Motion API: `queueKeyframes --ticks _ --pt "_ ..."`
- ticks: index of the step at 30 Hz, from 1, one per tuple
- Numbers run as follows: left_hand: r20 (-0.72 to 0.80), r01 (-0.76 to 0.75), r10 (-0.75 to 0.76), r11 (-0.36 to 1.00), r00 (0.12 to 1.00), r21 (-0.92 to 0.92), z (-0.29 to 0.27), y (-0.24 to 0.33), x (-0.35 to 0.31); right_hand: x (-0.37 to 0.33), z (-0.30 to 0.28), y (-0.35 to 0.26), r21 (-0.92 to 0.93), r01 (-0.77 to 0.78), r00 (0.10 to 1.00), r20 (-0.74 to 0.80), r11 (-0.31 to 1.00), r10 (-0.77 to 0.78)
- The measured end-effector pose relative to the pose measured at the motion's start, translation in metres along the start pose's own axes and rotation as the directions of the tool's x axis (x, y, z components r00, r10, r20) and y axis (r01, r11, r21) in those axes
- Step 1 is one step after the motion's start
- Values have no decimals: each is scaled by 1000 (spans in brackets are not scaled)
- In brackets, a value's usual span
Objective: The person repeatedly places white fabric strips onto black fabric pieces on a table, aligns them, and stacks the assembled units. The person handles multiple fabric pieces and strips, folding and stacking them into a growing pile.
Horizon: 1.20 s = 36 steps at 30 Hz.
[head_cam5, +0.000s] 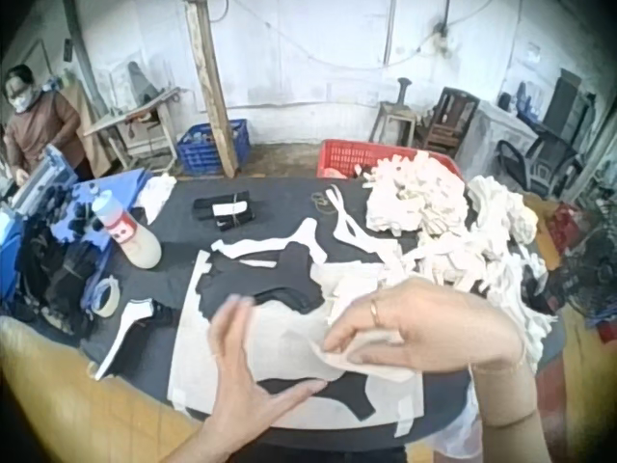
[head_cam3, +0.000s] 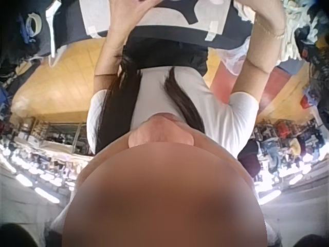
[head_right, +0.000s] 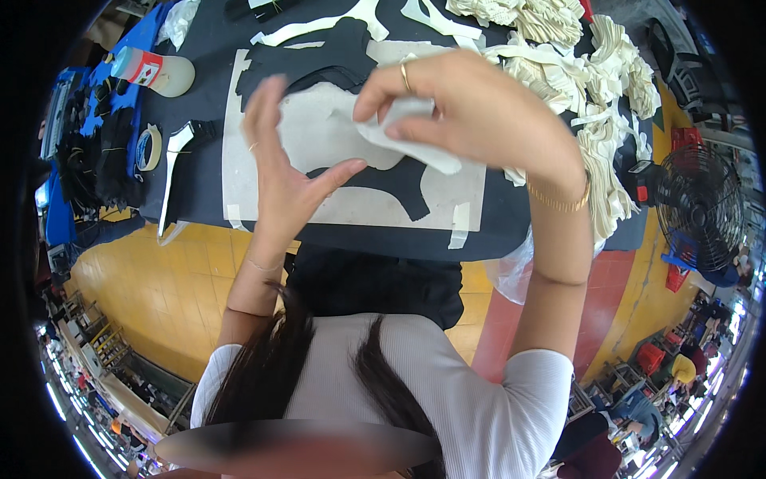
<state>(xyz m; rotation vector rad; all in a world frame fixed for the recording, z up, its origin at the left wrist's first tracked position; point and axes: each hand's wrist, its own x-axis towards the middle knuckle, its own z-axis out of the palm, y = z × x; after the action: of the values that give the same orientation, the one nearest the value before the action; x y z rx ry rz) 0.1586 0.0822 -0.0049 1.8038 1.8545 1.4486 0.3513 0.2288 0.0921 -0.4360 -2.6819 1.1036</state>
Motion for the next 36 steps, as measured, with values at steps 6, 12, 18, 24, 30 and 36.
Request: queueKeyframes --ticks 6,12,18,24,30,36 --pt "628 413 -228 896 744 -164 -15 1 -9 -61 33 -23 91 -196 975 -88 976 204" --pt "743 748 -410 639 529 -180 -37 -11 -34 -95 97 -11 644 -332 740 -275 689 614" --pt "601 871 -636 419 484 -257 -53 -26 -52 -89 155 5 745 -263 600 -372 613 708" --pt "418 854 -746 484 518 -192 -52 -35 -55 -76 169 17 570 -430 532 -466 700 707" --pt "343 828 -765 556 545 -77 -45 -36 -52 -65 172 22 577 -432 517 -471 693 715" --pt "336 829 -777 559 533 -22 -42 -36 -52 -60 169 18 492 -557 495 -449 669 743"
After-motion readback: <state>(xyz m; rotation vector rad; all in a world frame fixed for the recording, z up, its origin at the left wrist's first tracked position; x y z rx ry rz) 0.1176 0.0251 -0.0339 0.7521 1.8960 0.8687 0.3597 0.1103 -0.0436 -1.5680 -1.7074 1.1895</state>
